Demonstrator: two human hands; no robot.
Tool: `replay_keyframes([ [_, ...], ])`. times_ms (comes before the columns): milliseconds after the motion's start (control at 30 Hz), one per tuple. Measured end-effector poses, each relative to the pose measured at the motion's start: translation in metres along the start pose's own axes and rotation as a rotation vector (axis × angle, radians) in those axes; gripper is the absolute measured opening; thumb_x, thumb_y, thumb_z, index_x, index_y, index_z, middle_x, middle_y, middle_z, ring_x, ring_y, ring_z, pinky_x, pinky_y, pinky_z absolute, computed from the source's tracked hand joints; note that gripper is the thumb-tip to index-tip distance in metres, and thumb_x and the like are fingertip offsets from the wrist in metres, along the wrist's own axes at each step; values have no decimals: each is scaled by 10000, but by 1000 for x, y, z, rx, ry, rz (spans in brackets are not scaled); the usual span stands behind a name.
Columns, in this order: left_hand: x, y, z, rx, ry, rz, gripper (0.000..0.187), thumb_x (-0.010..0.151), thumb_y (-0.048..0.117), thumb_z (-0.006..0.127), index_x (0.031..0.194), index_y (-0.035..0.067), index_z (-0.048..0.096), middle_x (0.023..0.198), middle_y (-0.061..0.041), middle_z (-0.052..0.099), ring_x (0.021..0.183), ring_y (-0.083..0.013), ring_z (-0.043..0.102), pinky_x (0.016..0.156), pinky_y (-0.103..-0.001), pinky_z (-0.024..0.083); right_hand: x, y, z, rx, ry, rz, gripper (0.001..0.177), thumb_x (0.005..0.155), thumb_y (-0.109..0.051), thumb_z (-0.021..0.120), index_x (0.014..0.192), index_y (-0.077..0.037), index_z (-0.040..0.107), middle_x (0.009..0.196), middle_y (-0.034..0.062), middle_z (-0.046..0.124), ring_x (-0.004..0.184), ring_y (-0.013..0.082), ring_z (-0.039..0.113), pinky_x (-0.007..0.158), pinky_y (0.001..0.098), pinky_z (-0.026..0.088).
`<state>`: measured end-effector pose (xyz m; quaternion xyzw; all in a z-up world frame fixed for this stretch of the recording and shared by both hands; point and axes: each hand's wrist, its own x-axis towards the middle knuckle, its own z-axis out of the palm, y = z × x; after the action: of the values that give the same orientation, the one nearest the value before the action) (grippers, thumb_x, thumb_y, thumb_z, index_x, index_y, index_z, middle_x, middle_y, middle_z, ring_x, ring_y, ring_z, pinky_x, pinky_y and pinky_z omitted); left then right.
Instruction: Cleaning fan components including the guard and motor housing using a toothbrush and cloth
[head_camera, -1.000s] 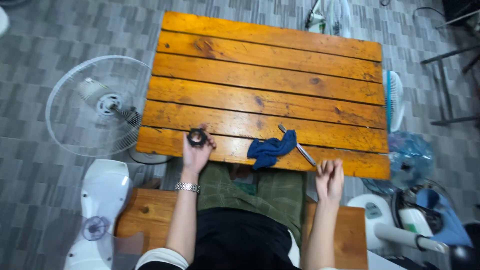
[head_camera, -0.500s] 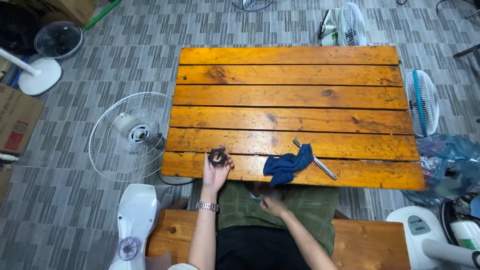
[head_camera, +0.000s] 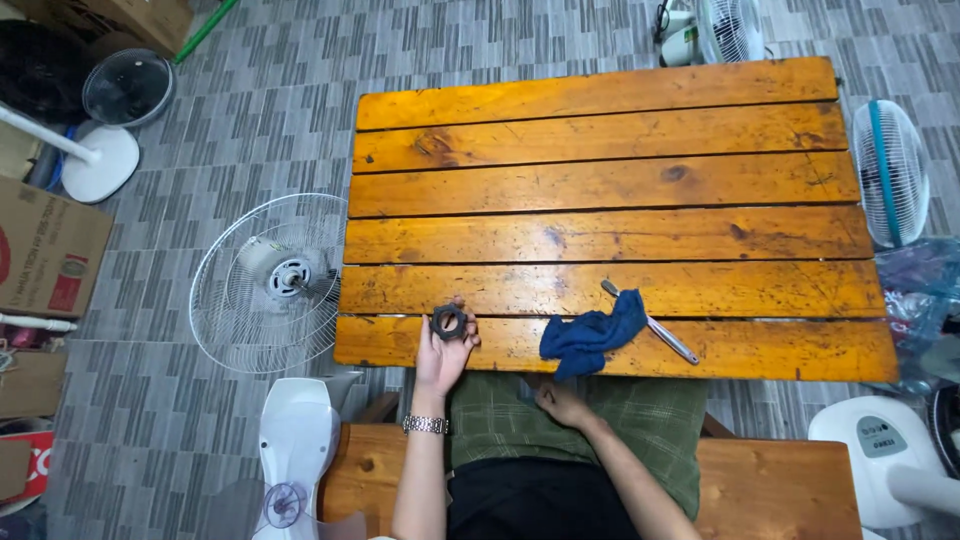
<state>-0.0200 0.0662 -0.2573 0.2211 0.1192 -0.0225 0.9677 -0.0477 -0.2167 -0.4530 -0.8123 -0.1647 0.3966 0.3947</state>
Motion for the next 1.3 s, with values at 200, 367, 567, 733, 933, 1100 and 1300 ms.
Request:
replay_keyframes([
  [200, 1, 0, -1, 1, -24, 2, 686, 1069, 568, 280, 1449, 50, 520, 1207, -250, 653, 996, -323, 634, 877, -447, 529, 1, -1, 0, 24, -24, -5, 394, 979, -395, 523, 1132, -62, 670, 986, 254, 716, 991, 445, 683, 828, 516, 540],
  [367, 3, -3, -10, -8, -38, 0, 696, 1062, 581, 286, 1456, 55, 513, 1220, -246, 655, 1014, -316, 641, 886, -443, 533, 5, 2, 2, -1, -10, -10, 382, 967, -378, 552, 1116, -51, 680, 970, 254, 726, 975, 434, 696, 808, 498, 555],
  [567, 3, -3, -11, -10, -48, -10, 689, 1066, 571, 286, 1455, 51, 513, 1220, -253, 657, 1017, -322, 639, 884, -447, 531, 1, -5, -2, -3, -10, -9, 421, 975, -391, 547, 1112, -18, 685, 952, 254, 735, 943, 424, 707, 785, 502, 561],
  [733, 2, -3, -10, -7, -50, -8, 686, 1071, 565, 284, 1458, 46, 508, 1226, -254, 651, 1016, -325, 631, 887, -449, 529, -4, -9, -3, 2, -7, -7, 432, 978, -415, 546, 1119, -29, 677, 961, 244, 738, 949, 425, 708, 783, 501, 565],
  [933, 3, -2, -7, -9, -56, -7, 683, 1069, 568, 278, 1454, 55, 511, 1219, -246, 654, 1022, -319, 634, 888, -445, 532, -8, -20, -10, -13, -3, 14, 447, 989, -422, 554, 1051, 3, 677, 957, 253, 737, 930, 409, 712, 765, 479, 573],
  [1100, 2, -2, -7, -11, -56, -10, 681, 1071, 562, 276, 1446, 47, 517, 1223, -250, 652, 1020, -321, 638, 889, -448, 535, -4, -10, -5, -8, -13, 0, 411, 985, -406, 554, 1145, -45, 667, 974, 214, 727, 965, 398, 706, 789, 465, 570],
  [1300, 2, -2, -7, 3, -49, -9, 675, 1070, 562, 287, 1453, 56, 515, 1219, -244, 657, 1017, -313, 639, 887, -438, 537, 1, -4, -1, -14, -2, -14, 400, 993, -392, 557, 1135, -36, 671, 952, 213, 712, 950, 383, 705, 778, 455, 571],
])
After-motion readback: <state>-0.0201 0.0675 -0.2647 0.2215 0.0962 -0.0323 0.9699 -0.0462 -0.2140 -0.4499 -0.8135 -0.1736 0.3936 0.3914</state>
